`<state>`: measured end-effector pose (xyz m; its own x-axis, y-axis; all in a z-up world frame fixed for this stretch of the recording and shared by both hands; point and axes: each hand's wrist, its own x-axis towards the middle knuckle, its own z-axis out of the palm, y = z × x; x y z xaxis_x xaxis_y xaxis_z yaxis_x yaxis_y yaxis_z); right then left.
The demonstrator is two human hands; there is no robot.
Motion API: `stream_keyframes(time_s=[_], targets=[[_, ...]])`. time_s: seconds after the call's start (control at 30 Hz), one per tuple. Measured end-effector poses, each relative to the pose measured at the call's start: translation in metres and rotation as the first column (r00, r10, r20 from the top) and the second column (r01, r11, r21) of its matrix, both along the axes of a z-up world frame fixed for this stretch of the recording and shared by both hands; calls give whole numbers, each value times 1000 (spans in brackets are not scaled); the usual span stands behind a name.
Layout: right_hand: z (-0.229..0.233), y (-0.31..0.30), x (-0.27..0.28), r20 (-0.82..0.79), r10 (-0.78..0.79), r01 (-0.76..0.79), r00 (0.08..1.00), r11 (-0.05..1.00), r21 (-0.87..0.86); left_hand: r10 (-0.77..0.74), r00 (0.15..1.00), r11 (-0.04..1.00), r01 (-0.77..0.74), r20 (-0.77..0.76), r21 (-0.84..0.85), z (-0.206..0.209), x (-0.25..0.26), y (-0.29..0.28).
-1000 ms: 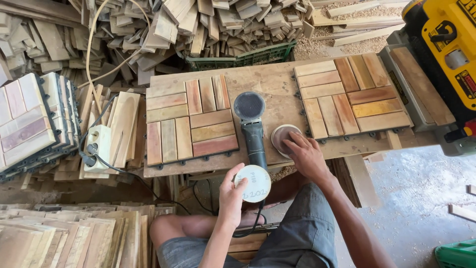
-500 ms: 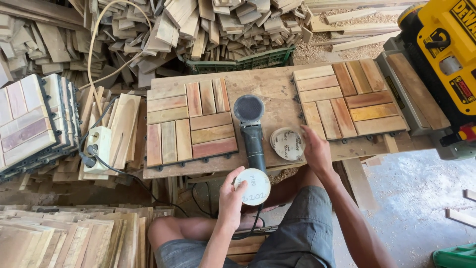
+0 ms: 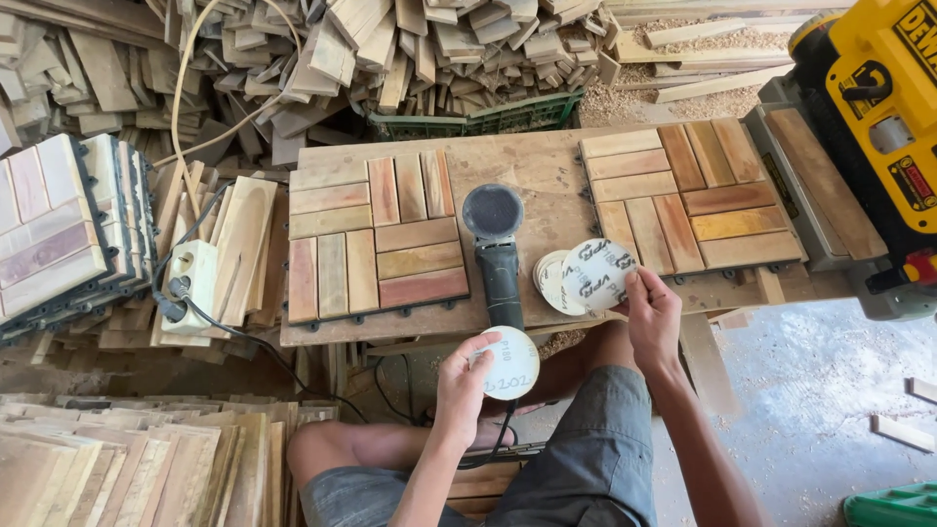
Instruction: The person prepares a sanding disc and attaches it to an angle grinder. They then use the angle grinder to sand the surface of a wooden tile composed of smaller rectangular pieces arranged in a herringbone pattern.
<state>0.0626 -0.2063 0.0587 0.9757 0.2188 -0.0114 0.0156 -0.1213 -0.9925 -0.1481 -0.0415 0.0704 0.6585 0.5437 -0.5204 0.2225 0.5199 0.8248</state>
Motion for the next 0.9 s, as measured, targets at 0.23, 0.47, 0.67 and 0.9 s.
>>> stream_keyframes(time_s=[0.23,0.47,0.67,0.9], targets=[[3,-6,-21,104,109,-92,989,984,-149,-139,990,987,136,27,79,9,2,-8],[3,0,-38,262,89,-60,961,991,-116,-33,978,994,10,207,113,3,3,-12],[2,-4,-49,289,125,-75,949,981,-176,-7,968,988,-31,250,150,13,0,-13],[9,-5,-57,274,159,-109,948,976,-187,-2,942,995,-32,335,96,3,-2,-10]])
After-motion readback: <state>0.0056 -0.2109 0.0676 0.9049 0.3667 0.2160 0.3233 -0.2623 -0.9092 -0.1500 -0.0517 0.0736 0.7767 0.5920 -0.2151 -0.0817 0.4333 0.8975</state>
